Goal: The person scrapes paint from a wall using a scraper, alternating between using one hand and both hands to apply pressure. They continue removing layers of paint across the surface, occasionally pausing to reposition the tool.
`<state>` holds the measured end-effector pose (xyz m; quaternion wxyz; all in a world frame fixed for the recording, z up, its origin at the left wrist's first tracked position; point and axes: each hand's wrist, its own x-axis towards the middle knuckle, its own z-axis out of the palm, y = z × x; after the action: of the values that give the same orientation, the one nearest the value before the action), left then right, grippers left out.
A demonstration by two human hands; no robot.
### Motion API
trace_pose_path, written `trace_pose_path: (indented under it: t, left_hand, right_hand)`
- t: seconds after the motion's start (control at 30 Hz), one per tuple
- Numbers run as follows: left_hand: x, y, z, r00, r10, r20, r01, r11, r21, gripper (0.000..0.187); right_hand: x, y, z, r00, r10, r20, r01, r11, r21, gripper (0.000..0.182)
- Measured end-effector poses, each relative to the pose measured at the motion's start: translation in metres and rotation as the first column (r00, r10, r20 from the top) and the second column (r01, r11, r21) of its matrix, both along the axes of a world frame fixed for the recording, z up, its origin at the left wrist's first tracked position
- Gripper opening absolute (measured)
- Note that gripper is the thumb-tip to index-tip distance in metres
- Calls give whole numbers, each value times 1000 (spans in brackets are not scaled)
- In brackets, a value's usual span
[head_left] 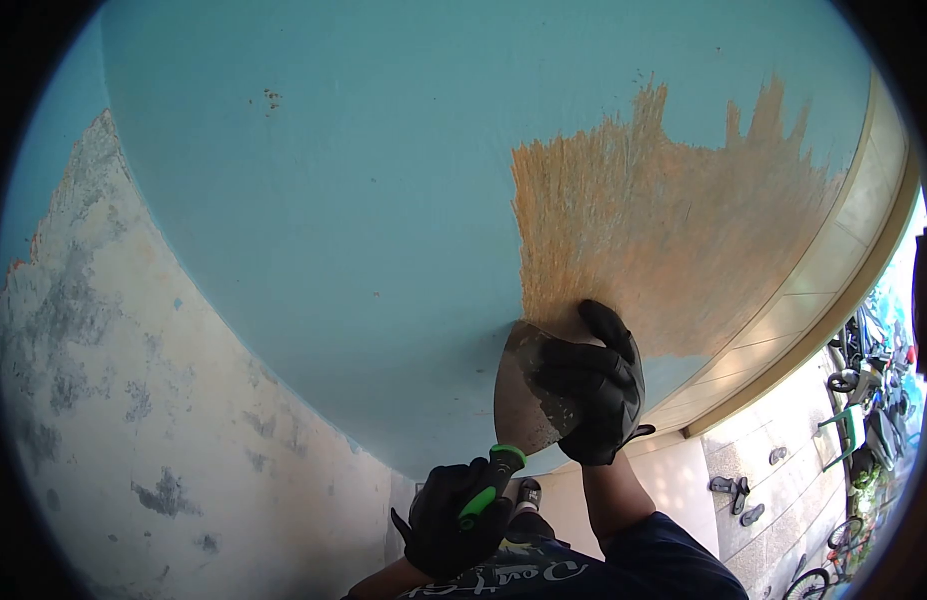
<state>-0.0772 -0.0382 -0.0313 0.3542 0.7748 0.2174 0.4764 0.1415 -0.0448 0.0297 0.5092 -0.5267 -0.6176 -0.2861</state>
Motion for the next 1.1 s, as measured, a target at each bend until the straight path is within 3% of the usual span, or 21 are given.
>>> trace_pose_path:
  t: [0.33,0.57,0.67,0.73,0.87,1.1]
  left_hand:
    - [-4,9,-9,998,-6,-65,10,998,63,53]
    - [11,17,9,999,32,-26,-30,996,80,53]
    - [7,9,4,1000,12,-25,-12,1000,12,53]
    - [-1,8,-3,996,-4,-85,5,1000,20,53]
    - [-2,12,-6,993,-32,-112,43,994,104,58]
    - [-2,5,-8,993,25,-118,-16,997,76,59]
  right_hand:
    - [8,5,-2,994,24,106,-31,998,59,17]
    - [8,18,21,997,54,58,-64,980,188,18]
    - [13,15,13,995,41,93,-57,982,178,16]
    - [15,7,3,987,43,158,-55,996,74,14]
    - [14,9,-8,992,66,106,-76,993,91,12]
    - [13,5,-4,994,59,94,-62,998,29,14]
